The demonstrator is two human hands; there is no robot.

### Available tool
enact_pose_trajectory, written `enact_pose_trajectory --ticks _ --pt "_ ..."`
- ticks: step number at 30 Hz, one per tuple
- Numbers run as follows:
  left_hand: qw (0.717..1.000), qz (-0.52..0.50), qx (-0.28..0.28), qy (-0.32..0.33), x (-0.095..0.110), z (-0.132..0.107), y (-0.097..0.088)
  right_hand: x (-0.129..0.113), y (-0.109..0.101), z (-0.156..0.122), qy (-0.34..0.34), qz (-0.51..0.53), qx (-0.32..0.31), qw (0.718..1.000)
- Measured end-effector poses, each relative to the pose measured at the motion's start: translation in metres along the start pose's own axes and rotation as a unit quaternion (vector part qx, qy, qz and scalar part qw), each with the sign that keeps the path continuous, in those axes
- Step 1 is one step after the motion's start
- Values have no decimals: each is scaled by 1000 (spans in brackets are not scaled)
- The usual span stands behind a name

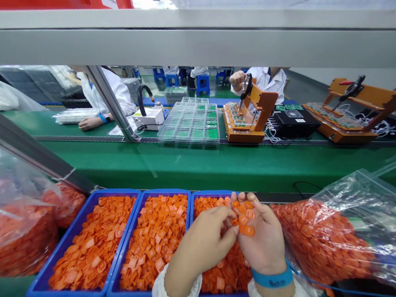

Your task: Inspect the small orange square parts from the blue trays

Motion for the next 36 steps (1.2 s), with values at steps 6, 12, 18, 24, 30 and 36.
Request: enact_pose_trajectory --ticks 6,12,18,24,30,36 --pt "1000 17 -10 -12 -2 0 1 0 1 -2 -4 -15 -7 1000" --pt "1000 11 -26 -4 1 -1 0 1 0 -2 -6 -31 -11 999" --pt "999 26 -20 -15 2 0 3 2 1 -2 -12 -53 -17 998" --pt "999 35 -13 -18 1 1 5 1 5 -4 -14 -86 -40 995" --pt "1000 18 -13 -18 2 2 3 -1 5 -3 -21 -88 -45 995" --pt "1000 10 -8 -13 3 1 2 -4 5 -3 -22 -71 -39 996"
Point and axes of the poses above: each hand's wrist, its own z-axis towards the middle knuckle, its own y-axis out of the palm, x = y × z, the point moved 3 cm from there along z, towards the middle knuckle, and after that the axes turned 13 degrees about -z, right-handed, at the moved point
